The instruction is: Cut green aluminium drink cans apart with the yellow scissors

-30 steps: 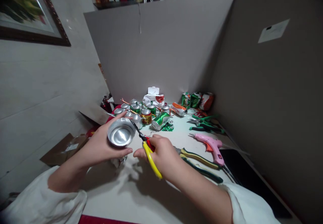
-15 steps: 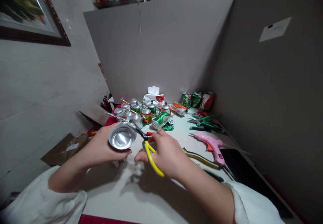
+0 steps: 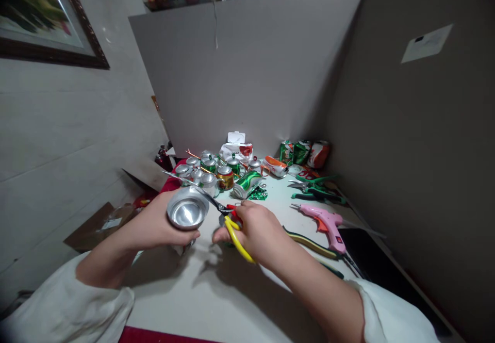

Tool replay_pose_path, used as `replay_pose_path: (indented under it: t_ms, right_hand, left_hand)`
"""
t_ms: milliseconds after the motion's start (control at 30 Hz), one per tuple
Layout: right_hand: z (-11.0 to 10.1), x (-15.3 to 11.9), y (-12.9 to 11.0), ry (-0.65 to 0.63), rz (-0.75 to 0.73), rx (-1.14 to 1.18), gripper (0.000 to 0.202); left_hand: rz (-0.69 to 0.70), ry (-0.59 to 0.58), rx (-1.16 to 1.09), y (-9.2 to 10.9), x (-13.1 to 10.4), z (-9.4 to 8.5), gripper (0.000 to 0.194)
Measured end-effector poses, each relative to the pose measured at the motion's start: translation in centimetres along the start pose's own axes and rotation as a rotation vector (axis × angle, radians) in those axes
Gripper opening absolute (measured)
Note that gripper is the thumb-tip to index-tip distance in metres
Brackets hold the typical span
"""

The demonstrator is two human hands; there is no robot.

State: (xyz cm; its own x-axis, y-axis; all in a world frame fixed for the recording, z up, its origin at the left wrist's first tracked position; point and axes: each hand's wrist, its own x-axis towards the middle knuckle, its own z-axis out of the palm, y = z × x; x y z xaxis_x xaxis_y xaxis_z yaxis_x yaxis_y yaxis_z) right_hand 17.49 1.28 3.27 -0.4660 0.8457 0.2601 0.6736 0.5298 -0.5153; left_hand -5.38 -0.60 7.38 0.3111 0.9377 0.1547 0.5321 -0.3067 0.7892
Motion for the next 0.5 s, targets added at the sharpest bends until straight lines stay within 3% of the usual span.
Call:
replay_pose_path:
  t_ms: [133, 500]
  right_hand:
    - [-0.6, -0.3, -0.9, -0.092, 0.050, -0.026, 0.062]
    - [-0.4, -0.1, -0.8, -0.064, 0.059, 0.073, 0.059]
  left_hand:
    - [0.019, -0.094, 0.007, -0.2, 0.1, 0.3, 0.037]
    - [0.011, -0.239, 0.078, 0.2, -0.1, -0.9, 0.033]
